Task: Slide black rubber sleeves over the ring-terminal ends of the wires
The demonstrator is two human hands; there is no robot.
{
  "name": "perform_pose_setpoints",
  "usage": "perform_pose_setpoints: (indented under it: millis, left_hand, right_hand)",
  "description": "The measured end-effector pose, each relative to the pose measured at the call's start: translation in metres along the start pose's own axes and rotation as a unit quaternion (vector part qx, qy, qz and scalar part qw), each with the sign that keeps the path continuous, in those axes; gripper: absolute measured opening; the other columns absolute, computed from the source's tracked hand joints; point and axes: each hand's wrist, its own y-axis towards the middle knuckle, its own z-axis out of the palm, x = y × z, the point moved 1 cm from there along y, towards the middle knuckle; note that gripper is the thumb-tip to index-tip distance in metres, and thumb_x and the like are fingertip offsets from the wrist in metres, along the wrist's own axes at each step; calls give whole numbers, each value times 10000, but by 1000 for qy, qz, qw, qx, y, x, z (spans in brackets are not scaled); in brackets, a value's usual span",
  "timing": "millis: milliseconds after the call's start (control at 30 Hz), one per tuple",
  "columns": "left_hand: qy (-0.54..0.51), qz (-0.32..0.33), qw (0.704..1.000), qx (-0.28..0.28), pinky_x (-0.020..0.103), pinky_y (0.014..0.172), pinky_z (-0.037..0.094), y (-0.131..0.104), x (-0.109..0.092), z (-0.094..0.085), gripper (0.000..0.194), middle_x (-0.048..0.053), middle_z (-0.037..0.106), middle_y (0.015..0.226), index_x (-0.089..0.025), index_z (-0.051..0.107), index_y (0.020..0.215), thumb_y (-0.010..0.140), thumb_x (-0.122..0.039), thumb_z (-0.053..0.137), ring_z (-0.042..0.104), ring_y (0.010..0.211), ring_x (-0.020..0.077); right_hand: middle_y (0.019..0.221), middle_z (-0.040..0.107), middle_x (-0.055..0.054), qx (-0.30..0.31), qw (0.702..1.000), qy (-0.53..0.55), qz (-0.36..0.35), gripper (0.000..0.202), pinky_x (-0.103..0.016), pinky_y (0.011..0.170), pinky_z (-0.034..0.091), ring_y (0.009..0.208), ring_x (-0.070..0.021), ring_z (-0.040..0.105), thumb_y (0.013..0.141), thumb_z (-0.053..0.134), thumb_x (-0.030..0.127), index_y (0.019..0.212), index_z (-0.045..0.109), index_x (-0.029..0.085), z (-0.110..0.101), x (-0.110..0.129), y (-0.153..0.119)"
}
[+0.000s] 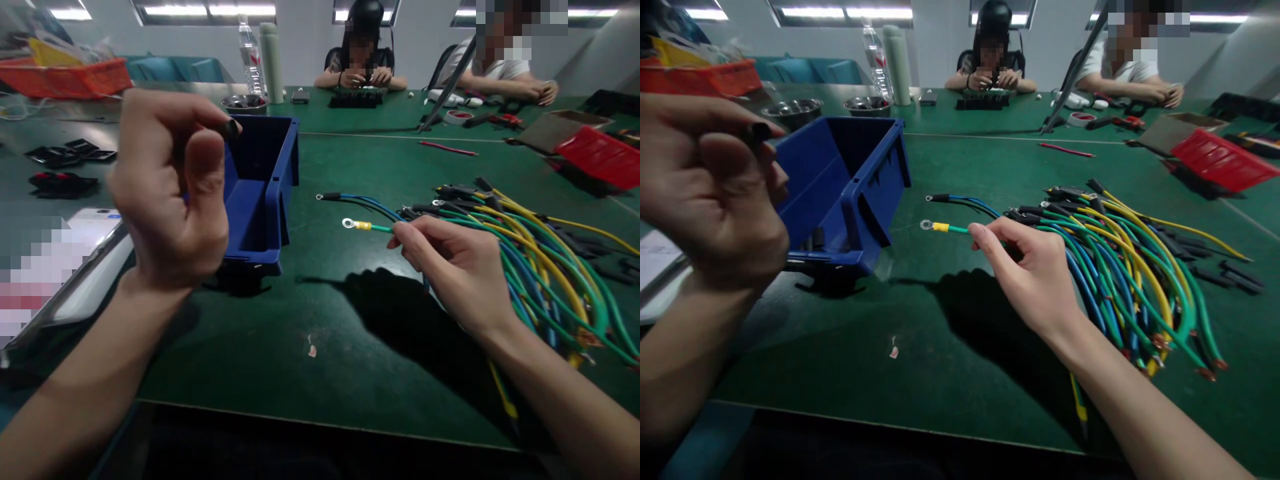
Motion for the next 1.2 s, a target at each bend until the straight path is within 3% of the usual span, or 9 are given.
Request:
perform_pose_setpoints:
  millis: [67,200,367,600,967,1200]
  left_hand:
    - [-22,66,998,-13,300,632,430,-3,-7,-3,463,52,648,984,-201,670,1076,962,-600,466,572,727,130]
    - [-5,152,980,128,308,767,499,-7,-21,-5,216,-18,708,994,-275,634,1126,960,-405,589,602,778,137]
    - [-55,210,956,200,313,844,505,-12,-26,1,216,-12,715,973,-266,626,1136,941,-359,627,601,899,162]
    - [-81,225,953,186,315,792,475,-12,-26,2,240,8,704,942,-245,624,1138,916,-327,663,589,880,170]
    - [-101,210,948,217,303,789,490,-15,-36,4,165,0,672,854,-276,618,1085,940,-354,630,610,834,156]
    - [-104,208,953,196,298,778,480,-13,-36,0,200,-8,690,885,-243,621,1091,930,-359,648,610,814,137]
  right_hand:
    - [515,467,32,-21,999,-4,-30,323,-208,436,268,459,-43,372,938,592,401,730,688,173,-1,6,-1]
    - [546,543,35,-64,992,-33,-106,230,-212,460,319,464,-50,445,936,601,303,762,695,186,-2,12,-6]
    - [599,612,38,-115,981,-91,-129,152,-230,476,368,494,-74,521,931,610,292,822,697,230,-5,12,-13]
    - [692,671,47,-114,968,-100,-200,99,-234,471,360,511,-60,549,921,619,220,828,651,227,-5,16,-14]
    - [713,688,38,-114,965,-119,-203,106,-256,463,359,527,-86,580,929,602,202,840,643,243,-6,19,-16]
    - [708,686,41,-126,964,-112,-206,88,-254,474,384,527,-90,578,912,620,202,842,649,248,-9,18,-17]
